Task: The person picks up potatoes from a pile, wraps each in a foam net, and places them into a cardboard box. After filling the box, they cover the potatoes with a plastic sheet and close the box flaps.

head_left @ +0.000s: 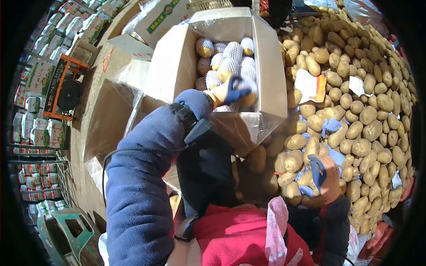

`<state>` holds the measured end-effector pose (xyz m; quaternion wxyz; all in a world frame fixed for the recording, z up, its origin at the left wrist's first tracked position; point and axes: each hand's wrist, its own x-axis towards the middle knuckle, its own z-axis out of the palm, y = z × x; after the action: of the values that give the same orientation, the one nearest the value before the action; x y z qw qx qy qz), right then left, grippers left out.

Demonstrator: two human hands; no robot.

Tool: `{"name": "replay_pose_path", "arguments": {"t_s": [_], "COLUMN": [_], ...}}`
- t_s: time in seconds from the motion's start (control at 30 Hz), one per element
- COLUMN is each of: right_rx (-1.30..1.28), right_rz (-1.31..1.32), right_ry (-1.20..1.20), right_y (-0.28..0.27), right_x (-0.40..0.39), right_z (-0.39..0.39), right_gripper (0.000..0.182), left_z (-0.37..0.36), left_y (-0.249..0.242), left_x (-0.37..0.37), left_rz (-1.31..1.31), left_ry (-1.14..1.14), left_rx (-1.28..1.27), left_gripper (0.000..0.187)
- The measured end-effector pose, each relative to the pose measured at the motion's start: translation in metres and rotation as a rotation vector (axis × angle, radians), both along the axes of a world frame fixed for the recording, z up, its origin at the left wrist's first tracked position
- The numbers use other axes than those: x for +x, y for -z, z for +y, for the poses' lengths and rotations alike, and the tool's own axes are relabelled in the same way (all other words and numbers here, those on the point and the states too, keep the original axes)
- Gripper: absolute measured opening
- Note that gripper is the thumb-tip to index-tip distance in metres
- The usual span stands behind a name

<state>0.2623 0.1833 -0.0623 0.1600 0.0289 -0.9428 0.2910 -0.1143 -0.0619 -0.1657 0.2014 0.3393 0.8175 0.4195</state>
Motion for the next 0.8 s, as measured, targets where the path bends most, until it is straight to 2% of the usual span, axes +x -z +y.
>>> {"name": "replay_pose_path", "arguments": {"t_s": [0.03,0.07,0.13,0.2,0.23,0.27,0.3,0.37,0.4,0.43,0.47,0.5,0.53,0.57,0.6,0.63,0.67,0.7,0.73,0.77,0.8], "right_rx": [0.004,0.003,0.201,0.137,0.152,0.17,0.172,0.185,0.196,0.538,0.865,0.87,0.632,0.514,0.396,0.592,0.686,0.779,0.708,0.633,0.624], "right_rz": [-0.164,-0.186,-0.152,-0.21,-0.211,-0.225,-0.237,-0.277,-0.282,-0.6,-0.908,-0.915,-0.829,-0.781,-0.729,-0.979,-1.103,-1.224,-1.046,-0.866,-0.862], "right_ry": [-0.007,-0.002,0.152,0.156,0.08,0.02,0.084,0.29,0.421,0.401,0.346,0.361,0.426,0.46,0.49,0.396,0.353,0.293,0.404,0.51,0.516], "right_y": [-0.003,0.007,0.03,0.034,0.038,0.042,0.059,0.064,0.058,0.061,0.072,0.094,0.123,0.131,0.139,0.14,0.146,0.152,0.176,0.185,0.189], "right_x": [0.002,0.006,0.017,0.014,0.015,0.02,0.028,0.041,0.037,0.049,0.063,0.078,0.098,0.103,0.108,0.098,0.097,0.095,0.1,0.101,0.104], "right_z": [0.003,0.006,0.008,0.012,0.017,0.023,0.034,0.064,0.079,0.109,0.142,0.178,0.211,0.211,0.211,0.184,0.173,0.16,0.153,0.144,0.142], "right_gripper": [0.042,0.042,0.043,0.045,0.041,0.038,0.035,0.03,0.031,0.029,0.027,0.027,0.023,0.021,0.019,0.018,0.018,0.02,0.022,0.026,0.026], "left_z": [-0.004,-0.007,0.008,0.012,0.014,0.012,0.008,0.009,0.01,0.012,0.014,0.011,0.017,0.03,0.04,0.05,0.06,0.063,0.065,0.07,0.075], "left_y": [-0.002,-0.003,-0.042,-0.03,-0.02,-0.005,0.011,0.028,0.026,-0.003,-0.032,-0.013,-0.034,-0.068,-0.096,-0.124,-0.154,-0.17,-0.18,-0.186,-0.182], "left_x": [0.0,-0.001,0.007,-0.001,-0.009,-0.017,-0.023,-0.028,-0.025,-0.02,-0.014,-0.034,-0.021,-0.002,0.017,0.038,0.066,0.087,0.105,0.125,0.143], "left_rz": [0.046,0.222,0.201,0.26,0.246,0.22,0.097,-0.482,-0.619,-0.152,0.397,0.242,0.1,-0.138,-0.247,-0.297,-0.198,-0.21,-0.221,-0.339,-0.354], "left_ry": [0.142,0.313,0.342,0.357,0.371,0.372,0.318,-0.006,-0.11,0.234,0.476,0.428,0.317,0.161,0.081,0.045,0.045,0.084,0.124,0.042,0.043], "left_rx": [-0.337,-0.358,-0.511,-0.6,-0.693,-0.667,-0.557,-0.174,-0.07,-0.311,-0.456,-0.312,-0.179,-0.023,0.084,0.16,0.168,0.226,0.281,0.275,0.27], "left_gripper": [0.064,0.067,0.061,0.039,0.035,0.033,0.032,0.031,0.031,0.028,0.03,0.029,0.025,0.021,0.018,0.015,0.014,0.015,0.017,0.019,0.02]}}
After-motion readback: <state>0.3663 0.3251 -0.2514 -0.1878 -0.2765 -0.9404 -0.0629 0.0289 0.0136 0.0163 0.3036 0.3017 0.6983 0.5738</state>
